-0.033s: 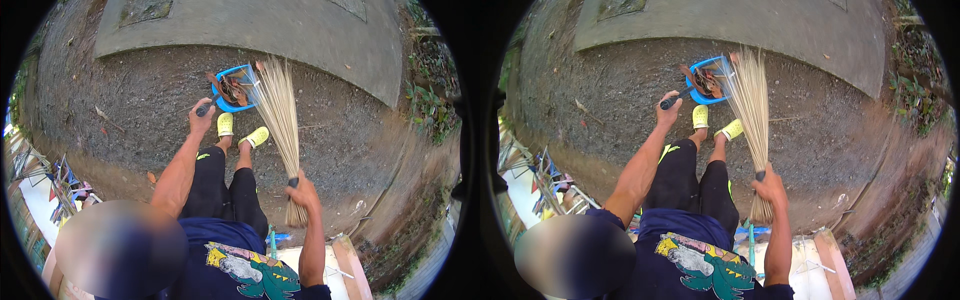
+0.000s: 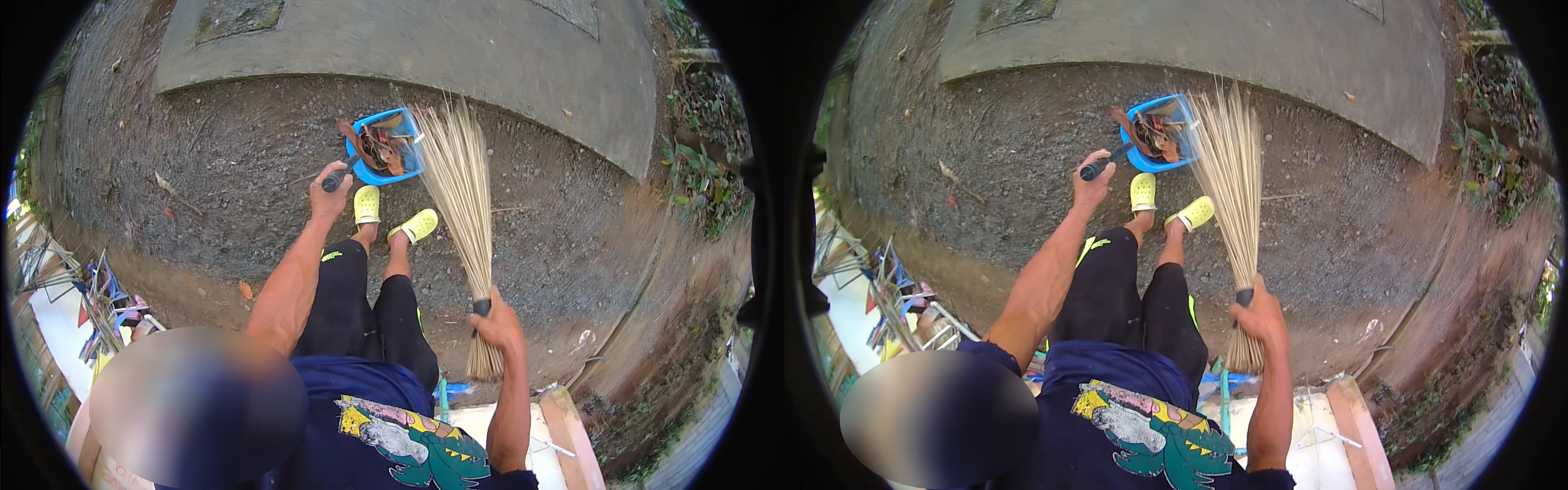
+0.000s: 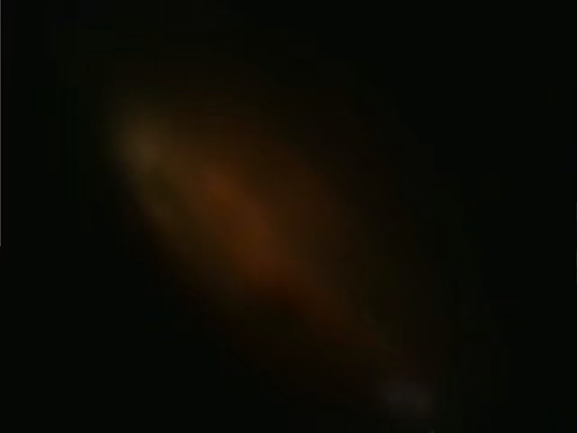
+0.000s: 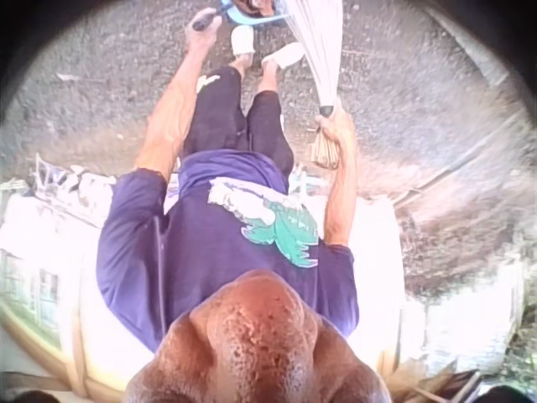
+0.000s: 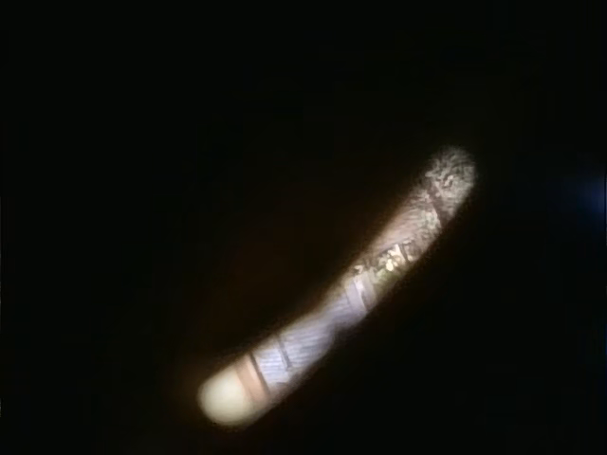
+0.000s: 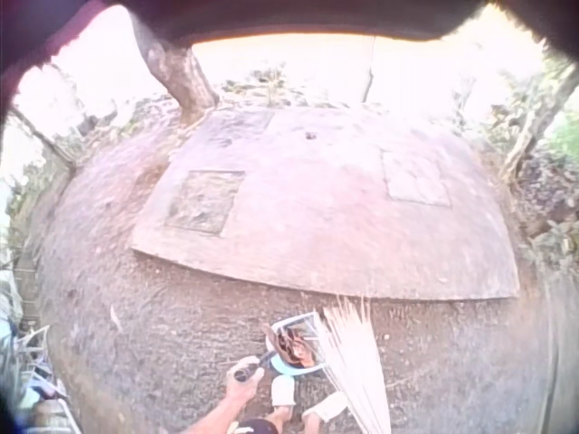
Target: The person sweeps dry leaves and debris on a dirt path using a traditional broom and a blue dustpan. They gather the debris into piles, scoop it into the dustpan, and transfer it into a black trash bag.
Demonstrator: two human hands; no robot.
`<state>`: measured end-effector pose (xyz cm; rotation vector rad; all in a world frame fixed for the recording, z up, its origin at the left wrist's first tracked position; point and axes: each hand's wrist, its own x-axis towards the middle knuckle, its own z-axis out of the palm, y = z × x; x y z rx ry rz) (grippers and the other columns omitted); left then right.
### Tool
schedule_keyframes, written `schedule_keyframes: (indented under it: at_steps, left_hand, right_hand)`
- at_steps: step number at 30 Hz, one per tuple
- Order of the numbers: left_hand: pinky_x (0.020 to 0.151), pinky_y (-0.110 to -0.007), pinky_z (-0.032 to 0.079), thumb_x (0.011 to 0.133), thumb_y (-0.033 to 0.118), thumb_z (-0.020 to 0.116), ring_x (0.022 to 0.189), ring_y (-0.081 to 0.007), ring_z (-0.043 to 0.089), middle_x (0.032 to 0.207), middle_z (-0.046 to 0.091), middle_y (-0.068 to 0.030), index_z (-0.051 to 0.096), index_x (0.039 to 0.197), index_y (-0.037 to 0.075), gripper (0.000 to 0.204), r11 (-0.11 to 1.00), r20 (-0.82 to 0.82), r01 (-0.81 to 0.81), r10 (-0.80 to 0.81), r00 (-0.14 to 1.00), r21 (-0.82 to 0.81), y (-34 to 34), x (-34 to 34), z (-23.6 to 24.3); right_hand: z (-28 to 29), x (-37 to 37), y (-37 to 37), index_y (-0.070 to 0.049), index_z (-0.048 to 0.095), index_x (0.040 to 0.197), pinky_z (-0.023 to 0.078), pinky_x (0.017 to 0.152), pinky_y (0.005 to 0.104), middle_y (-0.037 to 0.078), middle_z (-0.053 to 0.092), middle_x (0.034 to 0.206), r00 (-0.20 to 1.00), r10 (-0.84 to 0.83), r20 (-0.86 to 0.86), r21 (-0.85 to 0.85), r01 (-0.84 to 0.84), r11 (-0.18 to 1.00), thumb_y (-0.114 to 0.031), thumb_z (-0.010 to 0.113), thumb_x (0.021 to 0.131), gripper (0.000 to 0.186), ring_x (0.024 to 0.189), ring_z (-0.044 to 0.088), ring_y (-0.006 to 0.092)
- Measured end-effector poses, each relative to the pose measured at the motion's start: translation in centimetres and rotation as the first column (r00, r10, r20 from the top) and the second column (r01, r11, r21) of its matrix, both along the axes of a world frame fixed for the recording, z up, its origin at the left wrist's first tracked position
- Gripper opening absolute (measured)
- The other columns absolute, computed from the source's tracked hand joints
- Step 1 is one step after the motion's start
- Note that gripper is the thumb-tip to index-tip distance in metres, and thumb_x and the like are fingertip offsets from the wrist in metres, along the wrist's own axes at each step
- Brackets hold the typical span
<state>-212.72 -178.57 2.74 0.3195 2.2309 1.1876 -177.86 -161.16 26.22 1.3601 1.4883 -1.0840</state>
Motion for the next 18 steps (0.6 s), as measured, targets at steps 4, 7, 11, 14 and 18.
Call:
schedule_keyframes:
  at_steps: [4, 7, 11, 14, 18]
  left_hand:
    - [0.098, -0.034, 0.051, 0.085, 0.012, 0.079, 0.114, -0.0195, 0.066, 0.129, 0.069, -0.0110, 0.071, 0.115, 0.008, 0.031, 0.996, -0.021, 0.013, -0.011, 1.000, 0.090, 0.2, -0.6, -1.6]
    - [0.099, -0.033, 0.050, 0.085, 0.011, 0.079, 0.116, -0.0193, 0.065, 0.130, 0.068, -0.0133, 0.071, 0.116, 0.008, 0.031, 0.996, 0.034, -0.007, 0.004, 0.999, 0.086, 0.7, -0.8, -2.3]
    - [0.090, -0.033, 0.054, 0.085, 0.010, 0.078, 0.102, -0.0157, 0.069, 0.118, 0.073, -0.0081, 0.071, 0.114, 0.012, 0.030, 0.999, 0.012, 0.005, -0.005, 1.000, 0.038, 1.4, -0.9, -1.9]
    - [0.086, -0.034, 0.056, 0.085, 0.010, 0.077, 0.097, -0.0157, 0.071, 0.110, 0.075, -0.0066, 0.070, 0.113, 0.014, 0.029, 0.999, -0.032, 0.021, -0.020, 0.999, 0.029, 1.4, -1.3, -1.6]
    - [0.086, -0.035, 0.056, 0.084, 0.010, 0.077, 0.096, -0.0166, 0.072, 0.106, 0.075, -0.0066, 0.071, 0.112, 0.015, 0.029, 1.000, -0.057, 0.007, -0.007, 0.998, 0.008, 1.1, -1.2, -1.3]
  right_hand:
    - [-1.5, 1.7, 0.5, -0.004, 0.041, 0.150, 0.053, 0.097, 0.0492, 0.033, 0.070, 0.114, 0.999, -0.037, 0.030, 0.139, 0.033, 0.990, -0.027, 0.071, 0.074, 0.084, 0.109, 0.068, 0.0485]
    - [-5.5, -2.6, 2.6, 0.003, 0.041, 0.148, 0.053, 0.097, 0.0490, 0.035, 0.069, 0.115, 0.995, -0.091, -0.032, 0.124, 0.094, 0.988, -0.026, 0.071, 0.076, 0.084, 0.111, 0.068, 0.0480]
    - [-10.6, -6.1, 0.9, 0.008, 0.034, 0.152, 0.054, 0.100, 0.0494, 0.037, 0.067, 0.117, 0.998, 0.067, -0.012, 0.063, -0.066, 0.996, -0.026, 0.072, 0.078, 0.089, 0.113, 0.067, 0.0481]
    - [-8.2, -5.1, -1.2, 0.005, 0.030, 0.157, 0.055, 0.100, 0.0466, 0.035, 0.067, 0.120, 0.969, 0.229, 0.089, 0.068, -0.235, 0.970, -0.027, 0.071, 0.079, 0.093, 0.112, 0.068, 0.0446]
    - [-0.8, -2.0, -0.6, 0.005, 0.026, 0.158, 0.054, 0.097, 0.0499, 0.036, 0.069, 0.113, 0.982, 0.169, 0.090, 0.031, -0.172, 0.985, -0.024, 0.070, 0.078, 0.096, 0.107, 0.069, 0.0483]
